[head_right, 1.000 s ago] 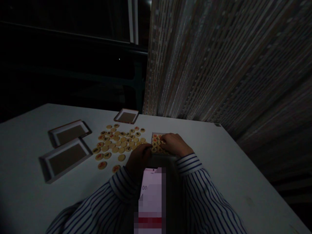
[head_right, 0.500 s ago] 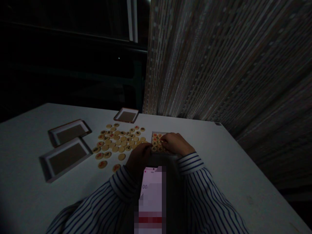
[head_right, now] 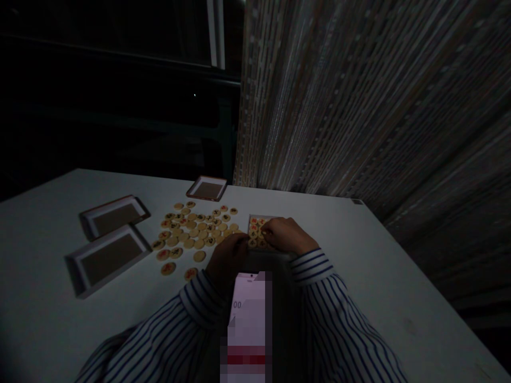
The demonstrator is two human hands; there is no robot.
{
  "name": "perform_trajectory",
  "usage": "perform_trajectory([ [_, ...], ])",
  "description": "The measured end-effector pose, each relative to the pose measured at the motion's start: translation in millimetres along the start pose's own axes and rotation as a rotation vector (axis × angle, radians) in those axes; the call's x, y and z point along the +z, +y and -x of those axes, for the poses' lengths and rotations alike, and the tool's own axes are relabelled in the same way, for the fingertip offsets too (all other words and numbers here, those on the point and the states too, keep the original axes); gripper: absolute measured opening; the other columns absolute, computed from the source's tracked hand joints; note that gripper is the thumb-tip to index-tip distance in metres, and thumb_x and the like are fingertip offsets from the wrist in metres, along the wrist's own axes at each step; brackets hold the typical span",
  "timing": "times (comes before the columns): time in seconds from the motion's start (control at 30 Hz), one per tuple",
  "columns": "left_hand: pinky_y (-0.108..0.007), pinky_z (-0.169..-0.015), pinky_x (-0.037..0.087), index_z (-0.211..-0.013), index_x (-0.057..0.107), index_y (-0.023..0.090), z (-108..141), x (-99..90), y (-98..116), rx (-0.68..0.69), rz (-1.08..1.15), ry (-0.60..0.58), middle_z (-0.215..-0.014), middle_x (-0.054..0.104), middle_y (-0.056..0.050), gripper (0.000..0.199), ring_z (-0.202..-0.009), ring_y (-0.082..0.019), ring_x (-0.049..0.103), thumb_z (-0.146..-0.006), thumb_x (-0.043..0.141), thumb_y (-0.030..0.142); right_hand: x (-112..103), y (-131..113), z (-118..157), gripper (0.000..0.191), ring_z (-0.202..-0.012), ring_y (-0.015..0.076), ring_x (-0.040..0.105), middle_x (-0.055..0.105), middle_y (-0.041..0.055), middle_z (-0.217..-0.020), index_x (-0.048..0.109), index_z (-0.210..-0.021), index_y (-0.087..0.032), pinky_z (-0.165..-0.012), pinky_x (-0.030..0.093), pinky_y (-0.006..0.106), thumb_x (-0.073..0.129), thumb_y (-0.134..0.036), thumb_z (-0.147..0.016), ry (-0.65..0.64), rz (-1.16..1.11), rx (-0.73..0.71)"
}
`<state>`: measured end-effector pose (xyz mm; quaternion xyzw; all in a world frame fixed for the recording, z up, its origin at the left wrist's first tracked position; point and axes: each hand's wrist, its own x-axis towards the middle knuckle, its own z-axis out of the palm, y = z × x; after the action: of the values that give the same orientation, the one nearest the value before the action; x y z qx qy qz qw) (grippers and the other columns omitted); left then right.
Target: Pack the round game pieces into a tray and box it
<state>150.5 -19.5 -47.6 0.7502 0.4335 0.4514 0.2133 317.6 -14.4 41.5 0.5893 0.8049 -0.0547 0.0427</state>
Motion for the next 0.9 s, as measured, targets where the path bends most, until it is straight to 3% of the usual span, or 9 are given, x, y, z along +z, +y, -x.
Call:
perform_trajectory([
  [0.2,-0.033,-0.079,0.051,-0.092,0.06,0.013,-2.4,-6.2,4.4,-0.013,-0.015,-0.068,-0.091,0.066,-0.01,0.02,-0.087,-0.018,0.062,-0.078,0.045,0.012,1.0,-0.1,-0.6,0.027,-0.092,0.0195,0.059,0.066,0.0069,-0.101,0.065,-0.098,-0.021,-0.075,0.038,0.027,0.045,-0.024,-0.081,-0.001,0.002,-0.019],
  [0.47,-0.033,-0.076,0.051,-0.092,0.059,0.015,-1.3,-6.2,3.8,0.007,-0.012,-0.048,-0.09,0.066,-0.008,0.02,-0.084,-0.017,0.062,-0.079,0.045,0.014,-1.3,-2.8,0.6,0.023,-0.086,0.0186,0.059,0.067,0.0057,-0.095,0.066,-0.09,-0.022,-0.069,0.037,0.026,0.045,-0.025,-0.08,-0.003,0.028,-0.005],
  [0.9,-0.033,-0.077,0.051,-0.089,0.06,0.016,-2.0,-8.1,3.7,0.024,-0.025,-0.071,-0.087,0.066,-0.008,0.019,-0.084,-0.017,0.062,-0.078,0.046,0.013,-13.0,-2.3,8.4,0.026,-0.076,0.0157,0.059,0.068,0.0033,-0.092,0.066,-0.093,-0.024,-0.062,0.035,0.024,0.046,-0.022,-0.077,-0.013,-0.026,0.012],
])
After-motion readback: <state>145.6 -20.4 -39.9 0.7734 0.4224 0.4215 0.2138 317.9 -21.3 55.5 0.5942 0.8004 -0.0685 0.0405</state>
